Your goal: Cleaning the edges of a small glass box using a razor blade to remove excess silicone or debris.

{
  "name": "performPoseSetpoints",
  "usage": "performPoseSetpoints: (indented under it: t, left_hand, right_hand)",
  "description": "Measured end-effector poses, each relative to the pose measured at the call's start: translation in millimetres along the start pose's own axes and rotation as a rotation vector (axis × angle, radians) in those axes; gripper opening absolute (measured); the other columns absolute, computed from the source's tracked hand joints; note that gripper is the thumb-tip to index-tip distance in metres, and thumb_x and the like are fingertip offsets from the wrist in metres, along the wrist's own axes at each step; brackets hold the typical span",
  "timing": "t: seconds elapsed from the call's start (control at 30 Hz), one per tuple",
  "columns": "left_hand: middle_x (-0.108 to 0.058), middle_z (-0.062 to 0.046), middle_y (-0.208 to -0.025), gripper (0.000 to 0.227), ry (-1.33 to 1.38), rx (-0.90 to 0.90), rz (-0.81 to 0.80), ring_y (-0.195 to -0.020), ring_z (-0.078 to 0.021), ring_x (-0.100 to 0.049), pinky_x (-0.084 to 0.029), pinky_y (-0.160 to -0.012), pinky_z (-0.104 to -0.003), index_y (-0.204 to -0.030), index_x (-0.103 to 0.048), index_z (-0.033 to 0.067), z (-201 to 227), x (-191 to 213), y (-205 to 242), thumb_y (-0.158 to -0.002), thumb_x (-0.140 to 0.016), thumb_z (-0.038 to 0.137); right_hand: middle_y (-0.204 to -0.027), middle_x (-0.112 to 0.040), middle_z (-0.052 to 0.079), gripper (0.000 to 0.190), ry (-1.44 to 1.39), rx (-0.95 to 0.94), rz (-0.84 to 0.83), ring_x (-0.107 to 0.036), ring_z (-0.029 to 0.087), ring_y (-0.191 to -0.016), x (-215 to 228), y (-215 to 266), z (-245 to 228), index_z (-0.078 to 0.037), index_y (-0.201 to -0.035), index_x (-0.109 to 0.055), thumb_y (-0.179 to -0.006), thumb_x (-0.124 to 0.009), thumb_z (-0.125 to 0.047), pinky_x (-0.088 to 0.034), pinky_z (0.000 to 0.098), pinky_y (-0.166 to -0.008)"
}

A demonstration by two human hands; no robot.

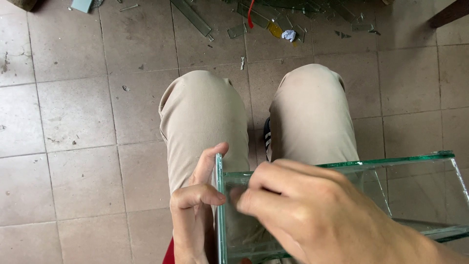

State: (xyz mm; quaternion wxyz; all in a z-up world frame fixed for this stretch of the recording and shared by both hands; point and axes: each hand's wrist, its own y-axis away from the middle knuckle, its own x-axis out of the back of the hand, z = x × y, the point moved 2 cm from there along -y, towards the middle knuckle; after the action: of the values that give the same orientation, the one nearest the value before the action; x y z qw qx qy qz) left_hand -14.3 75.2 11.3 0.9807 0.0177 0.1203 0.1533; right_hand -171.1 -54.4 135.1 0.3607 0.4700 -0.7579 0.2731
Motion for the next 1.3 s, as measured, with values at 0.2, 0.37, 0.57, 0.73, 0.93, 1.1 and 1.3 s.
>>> performPoseSetpoints:
  t: [0.2, 0.37, 0.57, 0.73, 0.93, 1.1, 1.3]
  left_hand:
    - [-0.065, -0.026, -0.159, 0.027, 0.093, 0.223, 0.139, -0.157, -0.0296, -0.054, -0.035, -0.125, -0.049, -0.065, -0.057, 0.021, -7.9, 3.0, -0.7, -0.085, -0.058, 0.002]
    - [-0.053, -0.037, -0.161, 0.021, -0.093, -0.218, -0.008, -0.149, -0.0349, -0.058, -0.046, -0.111, -0.039, -0.108, -0.048, 0.0135, 11.3, -6.7, 0.6, -0.103, -0.061, -0.002]
    - [-0.047, -0.041, -0.164, 0.043, -0.053, -0.232, -0.03, -0.123, -0.0273, -0.068, -0.046, -0.092, -0.033, -0.113, -0.045, 0.0121, 33.8, -19.3, -2.5, -0.106, -0.067, 0.049]
    - [-0.052, -0.04, -0.161, 0.022, -0.073, -0.194, 0.019, -0.144, -0.0347, -0.06, -0.043, -0.11, -0.041, -0.107, -0.046, 0.0134, 23.4, -16.1, -1.9, -0.099, -0.065, 0.02]
    - [-0.051, -0.041, -0.16, 0.025, -0.087, -0.228, -0.013, -0.148, -0.0388, -0.058, -0.043, -0.114, -0.046, -0.106, -0.046, 0.0126, 9.1, -5.9, -5.2, -0.099, -0.07, 0.018]
    - [-0.045, -0.045, -0.162, 0.057, -0.037, -0.235, 0.032, -0.073, -0.0173, -0.055, -0.037, -0.08, -0.033, -0.108, -0.039, 0.0107, 50.2, -32.5, -7.2, -0.106, -0.062, 0.063]
    - [-0.046, -0.038, -0.167, 0.043, -0.061, -0.202, -0.027, -0.123, -0.0265, -0.068, -0.046, -0.097, -0.035, -0.116, -0.045, 0.0143, 41.3, -22.5, -7.7, -0.102, -0.073, 0.043]
  right_hand:
    - [-0.091, -0.055, 0.005, 0.016, -0.084, 0.017, -0.087, -0.059, 0.024, -0.079, -0.5, -2.6, 1.9, -0.008, -0.099, -0.066, -0.104, -0.06, 0.006, -0.051, 0.0391, -0.068]
    - [-0.09, -0.057, 0.006, 0.017, -0.149, 0.041, -0.128, -0.062, 0.026, -0.08, 2.7, -4.9, 2.1, -0.01, -0.097, -0.068, -0.104, -0.063, 0.005, -0.053, 0.0396, -0.067]
    - [-0.087, -0.053, 0.005, 0.022, -0.124, 0.063, -0.154, -0.057, 0.024, -0.076, 3.7, -5.4, 1.0, -0.009, -0.093, -0.066, -0.101, -0.062, 0.011, -0.05, 0.0377, -0.06]
    - [-0.088, -0.056, 0.006, 0.018, -0.142, 0.042, -0.202, -0.057, 0.024, -0.076, 7.8, -8.1, 0.1, -0.007, -0.097, -0.067, -0.1, -0.061, 0.01, -0.049, 0.0419, -0.059]
    - [-0.088, -0.059, 0.005, 0.013, -0.173, 0.026, -0.221, -0.06, 0.024, -0.076, 6.8, -9.7, 0.0, -0.006, -0.101, -0.071, -0.101, -0.065, 0.007, -0.055, 0.0412, -0.064]
    - [-0.089, -0.057, 0.005, 0.02, -0.209, 0.077, -0.228, -0.055, 0.024, -0.072, 1.7, -7.4, 2.1, -0.009, -0.094, -0.069, -0.106, -0.061, 0.005, -0.047, 0.0384, -0.063]
    - [-0.084, -0.056, 0.002, 0.016, -0.137, 0.075, -0.195, -0.059, 0.023, -0.074, 5.4, -10.9, 8.5, -0.012, -0.096, -0.07, -0.105, -0.067, 0.0, -0.052, 0.0368, -0.066]
